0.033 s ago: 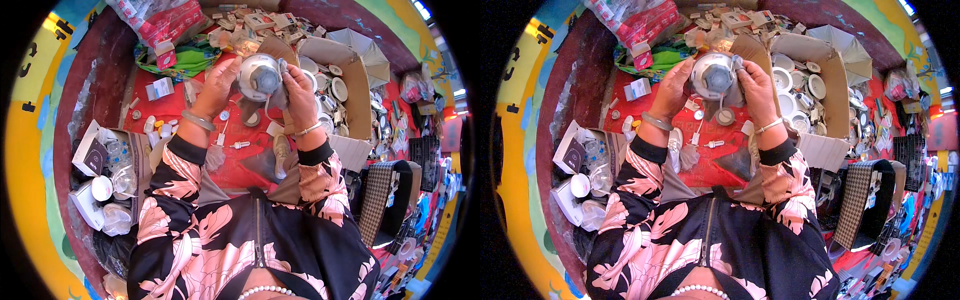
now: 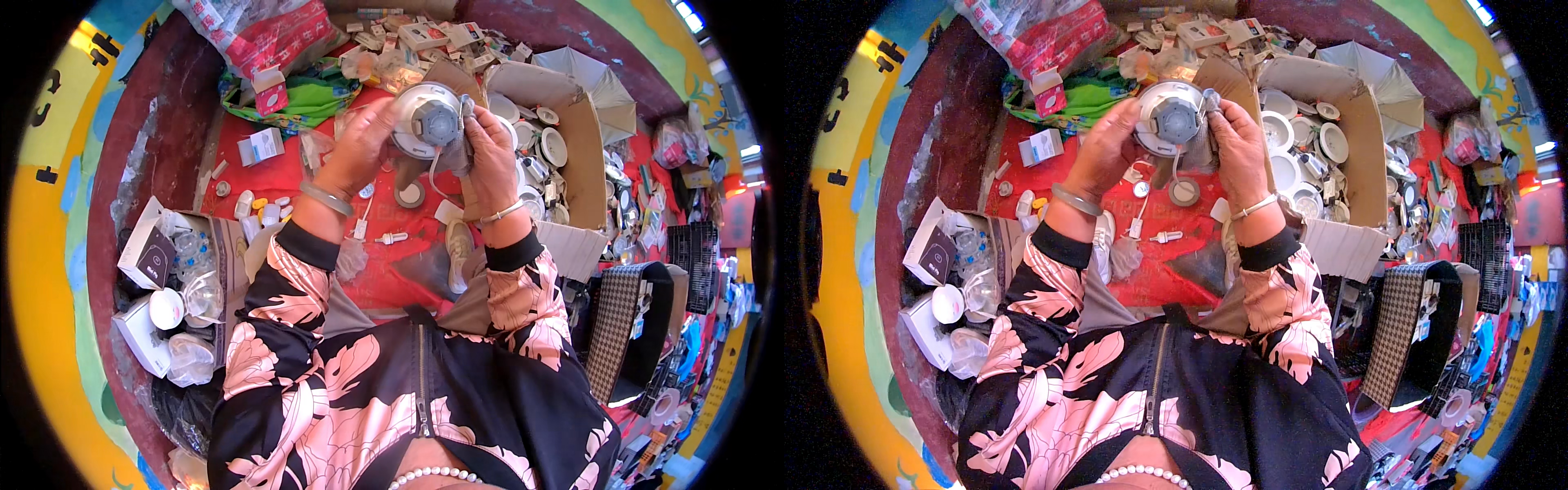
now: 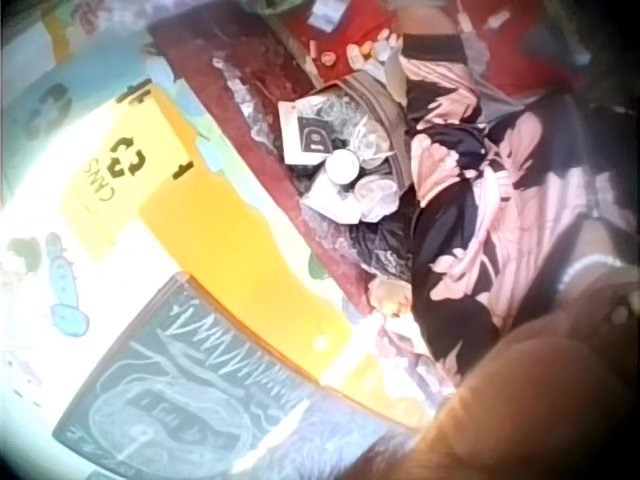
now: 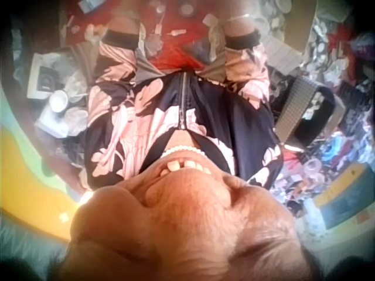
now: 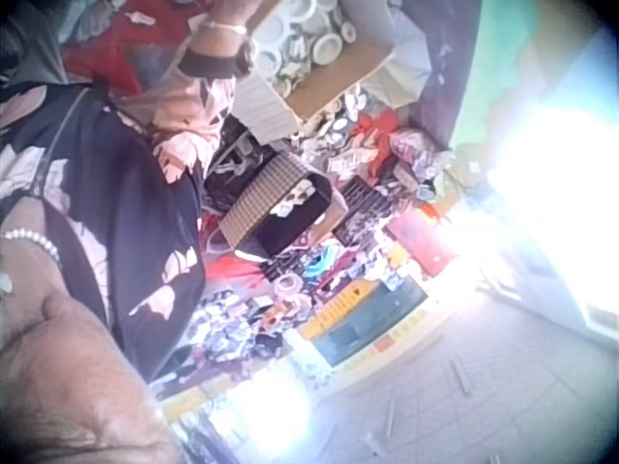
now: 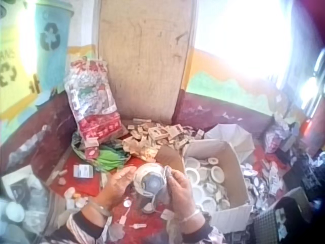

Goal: The person wipes several objects, including light fixture components and an electrical timer device, using a cloth while sitting on the floor surrounded by boxes and various items.

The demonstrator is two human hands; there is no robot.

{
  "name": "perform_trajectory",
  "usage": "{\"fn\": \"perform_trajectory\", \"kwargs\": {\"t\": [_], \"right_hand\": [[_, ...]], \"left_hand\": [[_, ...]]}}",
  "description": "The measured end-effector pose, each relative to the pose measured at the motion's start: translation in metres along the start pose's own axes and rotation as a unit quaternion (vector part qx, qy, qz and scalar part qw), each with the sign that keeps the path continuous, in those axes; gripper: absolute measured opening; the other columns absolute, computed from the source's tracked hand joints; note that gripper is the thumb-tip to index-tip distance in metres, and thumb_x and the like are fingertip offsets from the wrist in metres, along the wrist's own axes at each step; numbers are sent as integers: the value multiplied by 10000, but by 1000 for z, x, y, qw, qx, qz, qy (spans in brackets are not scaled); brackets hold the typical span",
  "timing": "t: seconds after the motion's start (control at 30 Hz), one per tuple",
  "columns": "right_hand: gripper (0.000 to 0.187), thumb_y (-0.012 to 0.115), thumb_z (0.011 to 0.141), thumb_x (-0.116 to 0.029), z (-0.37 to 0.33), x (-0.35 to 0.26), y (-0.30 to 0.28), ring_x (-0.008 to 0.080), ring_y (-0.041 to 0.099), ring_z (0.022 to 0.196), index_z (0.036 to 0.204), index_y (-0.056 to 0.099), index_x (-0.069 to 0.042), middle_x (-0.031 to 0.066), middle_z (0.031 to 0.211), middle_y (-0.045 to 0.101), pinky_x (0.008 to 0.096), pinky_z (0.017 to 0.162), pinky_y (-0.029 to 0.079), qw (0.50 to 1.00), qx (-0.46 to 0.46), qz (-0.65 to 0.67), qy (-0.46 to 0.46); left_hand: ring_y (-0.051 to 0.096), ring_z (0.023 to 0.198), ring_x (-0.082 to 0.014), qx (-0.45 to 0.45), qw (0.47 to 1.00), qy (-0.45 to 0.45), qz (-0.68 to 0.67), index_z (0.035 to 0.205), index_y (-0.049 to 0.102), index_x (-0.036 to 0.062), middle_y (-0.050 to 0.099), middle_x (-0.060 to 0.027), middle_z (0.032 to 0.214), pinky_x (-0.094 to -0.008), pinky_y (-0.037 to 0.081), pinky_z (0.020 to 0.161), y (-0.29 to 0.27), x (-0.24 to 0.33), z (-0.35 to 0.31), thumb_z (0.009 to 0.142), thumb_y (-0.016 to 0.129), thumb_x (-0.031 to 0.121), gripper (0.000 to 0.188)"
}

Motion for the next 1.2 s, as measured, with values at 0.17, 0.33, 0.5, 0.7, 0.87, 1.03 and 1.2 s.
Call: {"fn": "perform_trajectory", "kwargs": {"t": [0.17,0.33,0.5,0.7,0.87,1.03,1.2], "right_hand": [[222,491,897,-35,2,-1,-2,87,565,839,1096,547,46,48,973,605,207,746,463,999,10,-38,-32],[228,518,876,-20,1,0,-3,98,575,848,1090,558,48,63,983,613,210,746,467,999,-5,-39,-5],[211,529,866,-13,1,-5,0,115,595,816,1062,578,48,69,942,631,212,726,480,1000,8,-9,-13],[182,544,854,-8,-2,-2,-2,128,610,764,1021,599,38,81,896,645,220,692,494,995,63,83,3],[158,536,865,-39,1,-4,-14,136,616,759,994,600,27,75,866,642,238,683,504,995,68,69,10],[178,519,887,-86,16,-29,-56,141,622,764,1023,585,9,66,894,639,260,695,515,993,92,62,-48],[190,529,880,-63,6,-57,-30,143,625,786,1044,589,11,74,914,643,254,714,511,996,12,61,-62]], "left_hand": [[591,978,-216,31,988,-20,-147,1210,447,2,571,-120,1110,-379,514,819,9,-10,2,944,404,270,380],[596,973,-228,68,983,-17,-167,1190,465,-25,571,-137,1115,-384,515,818,2,-10,1,940,397,214,353],[594,976,-235,73,980,3,-187,1167,484,-38,580,-135,1100,-394,496,844,2,-15,2,938,401,214,350],[607,887,-209,85,979,10,-186,1085,535,-14,607,-111,1000,-357,498,768,7,-10,0,937,409,208,295],[604,909,-211,96,974,27,-205,1070,541,-12,609,-110,1006,-362,495,802,3,-11,5,930,429,203,280],[600,932,-213,120,962,49,-240,1067,544,-7,610,-111,1018,-366,490,826,-16,6,2,921,450,196,267],[613,852,-169,110,978,14,-175,1032,568,0,625,-83,957,-323,497,790,-18,3,-5,891,492,165,230]]}}
Point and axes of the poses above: each hand's wrist, its own z-axis towards the middle knuckle, its own y-axis out of the palm, x = y × z, the point moved 3 cm from there along z, towards the middle knuckle
